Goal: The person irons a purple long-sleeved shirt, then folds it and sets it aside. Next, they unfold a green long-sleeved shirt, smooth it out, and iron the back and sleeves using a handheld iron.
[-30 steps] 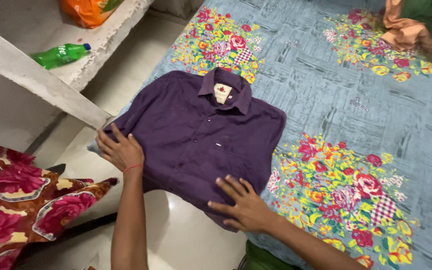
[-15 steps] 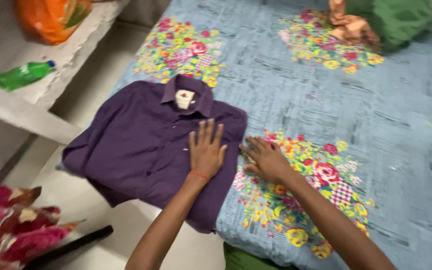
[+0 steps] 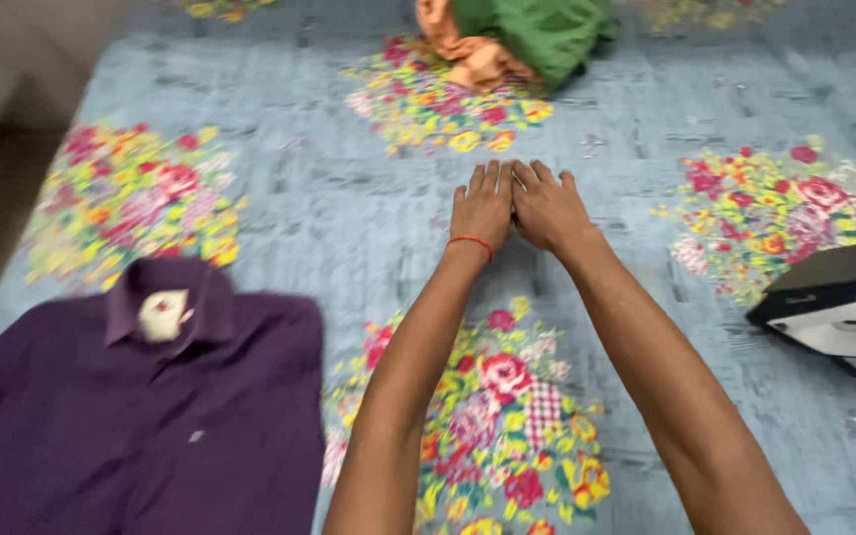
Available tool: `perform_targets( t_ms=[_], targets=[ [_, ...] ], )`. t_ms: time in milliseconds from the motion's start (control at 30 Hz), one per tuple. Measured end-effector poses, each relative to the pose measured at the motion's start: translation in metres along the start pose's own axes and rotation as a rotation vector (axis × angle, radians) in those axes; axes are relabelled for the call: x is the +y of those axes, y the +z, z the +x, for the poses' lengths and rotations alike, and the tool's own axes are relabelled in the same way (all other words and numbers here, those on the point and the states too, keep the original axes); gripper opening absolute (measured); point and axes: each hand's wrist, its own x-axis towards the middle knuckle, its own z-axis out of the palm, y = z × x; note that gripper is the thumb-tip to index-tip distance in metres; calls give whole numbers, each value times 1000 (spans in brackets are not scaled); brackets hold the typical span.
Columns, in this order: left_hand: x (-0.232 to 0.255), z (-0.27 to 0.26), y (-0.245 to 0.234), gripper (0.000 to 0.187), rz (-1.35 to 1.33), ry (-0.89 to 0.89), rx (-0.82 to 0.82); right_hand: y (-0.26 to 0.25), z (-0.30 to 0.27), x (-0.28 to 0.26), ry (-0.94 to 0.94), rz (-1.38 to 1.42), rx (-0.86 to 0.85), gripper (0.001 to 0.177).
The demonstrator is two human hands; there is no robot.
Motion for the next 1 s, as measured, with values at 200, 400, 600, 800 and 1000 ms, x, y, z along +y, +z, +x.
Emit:
perform_targets(
  t_ms=[200, 400, 600, 800, 1000],
  targets=[
    [20, 98, 54, 65, -162, -56, -82, 45, 51, 88, 172, 22, -51, 54],
    [-4, 127, 106, 51, -238, -14, 106, 75, 128, 133, 319, 75, -58, 85],
    [-8, 126, 105, 57, -365, 61, 205, 105, 157, 180, 305, 328, 196, 52],
    [-9, 114, 95, 93, -545, -43, 81, 102, 76, 135, 538, 552, 619, 34],
    [10, 41, 51, 125, -724, 62, 217, 59, -78, 38, 614, 839, 315, 42]
  ],
)
